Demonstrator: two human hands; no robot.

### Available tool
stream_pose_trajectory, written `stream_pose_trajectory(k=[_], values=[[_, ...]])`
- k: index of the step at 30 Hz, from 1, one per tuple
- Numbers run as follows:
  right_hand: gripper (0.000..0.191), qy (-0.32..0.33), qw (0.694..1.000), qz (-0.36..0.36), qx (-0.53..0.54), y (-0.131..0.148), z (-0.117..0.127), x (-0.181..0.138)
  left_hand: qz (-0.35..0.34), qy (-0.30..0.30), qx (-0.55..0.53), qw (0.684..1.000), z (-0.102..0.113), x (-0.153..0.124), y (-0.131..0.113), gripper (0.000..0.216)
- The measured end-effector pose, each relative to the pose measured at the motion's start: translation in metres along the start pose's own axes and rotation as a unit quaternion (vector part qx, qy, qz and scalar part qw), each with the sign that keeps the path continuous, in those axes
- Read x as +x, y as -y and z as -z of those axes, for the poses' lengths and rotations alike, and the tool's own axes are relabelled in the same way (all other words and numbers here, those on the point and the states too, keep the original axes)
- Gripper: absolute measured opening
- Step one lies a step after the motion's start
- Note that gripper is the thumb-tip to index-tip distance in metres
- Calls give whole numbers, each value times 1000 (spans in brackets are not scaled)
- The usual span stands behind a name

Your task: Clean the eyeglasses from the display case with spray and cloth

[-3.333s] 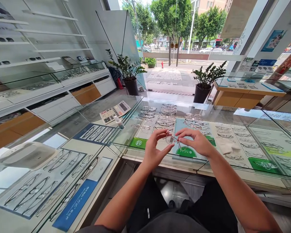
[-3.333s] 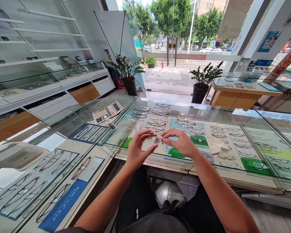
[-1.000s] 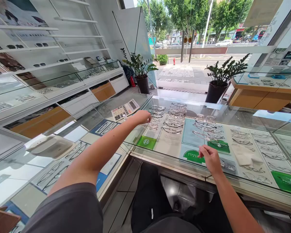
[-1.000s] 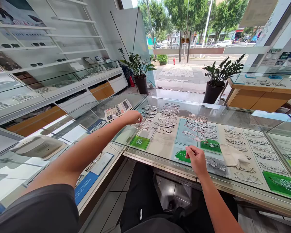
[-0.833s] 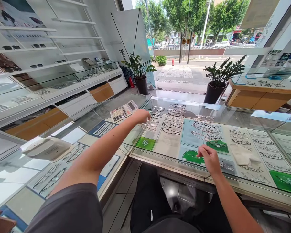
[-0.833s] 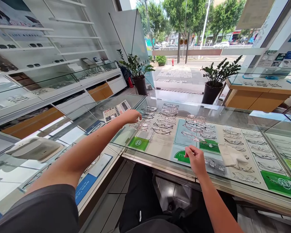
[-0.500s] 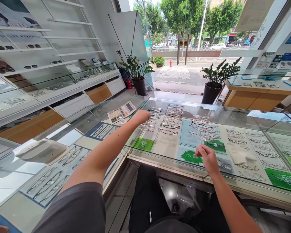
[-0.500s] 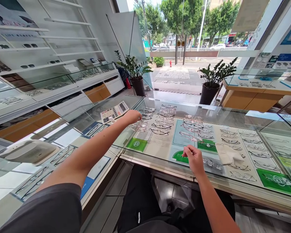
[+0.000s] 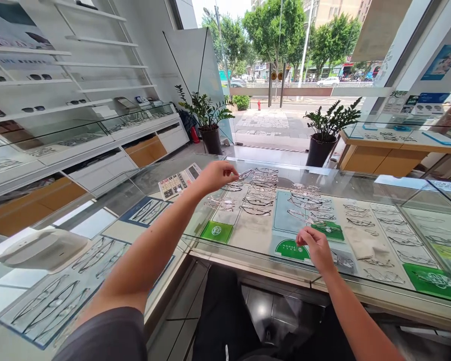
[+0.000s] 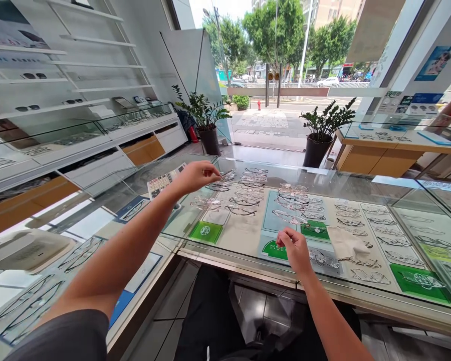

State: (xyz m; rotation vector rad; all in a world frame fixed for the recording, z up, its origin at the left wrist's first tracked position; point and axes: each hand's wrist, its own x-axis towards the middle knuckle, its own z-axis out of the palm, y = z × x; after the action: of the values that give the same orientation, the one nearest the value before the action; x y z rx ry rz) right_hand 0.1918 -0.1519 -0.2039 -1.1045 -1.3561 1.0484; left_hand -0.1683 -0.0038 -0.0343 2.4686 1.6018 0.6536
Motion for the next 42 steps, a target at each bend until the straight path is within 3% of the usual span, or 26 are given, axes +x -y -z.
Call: stream_pose_trajectory(k=[2,5,7,10,16,19,22,30,35,39,42], values=[[40,-1,1000,21,-2,17,2,14,-12,-38,-192,981,-10,3,-21,30],[36,-11,998,65,-13,48,7,44,-7,-38,-415,909,-39,13,-52,38],[34,-17,995,93,-22,65,11,67,-4,-33,-508,861,-64,21,-72,39],[37,-24,990,130,-50,77,15,103,4,-15,-590,807,-103,35,-95,42],[38,-55,988,120,-77,53,21,141,25,-25,-650,759,-165,50,-110,44],[26,-12,994,98,-45,37,21,141,30,-32,-655,755,-180,48,-108,44],[28,34,997,68,1,26,20,138,26,-36,-651,758,-184,43,-105,42],[28,65,996,21,52,16,18,140,20,-31,-645,763,-184,36,-105,36],[27,53,997,24,55,19,18,140,14,10,-655,756,-189,35,-104,35],[26,17,999,33,14,22,19,140,14,-4,-626,780,-192,36,-101,35],[25,-45,997,45,-52,26,24,138,22,-22,-592,805,-190,38,-97,39]])
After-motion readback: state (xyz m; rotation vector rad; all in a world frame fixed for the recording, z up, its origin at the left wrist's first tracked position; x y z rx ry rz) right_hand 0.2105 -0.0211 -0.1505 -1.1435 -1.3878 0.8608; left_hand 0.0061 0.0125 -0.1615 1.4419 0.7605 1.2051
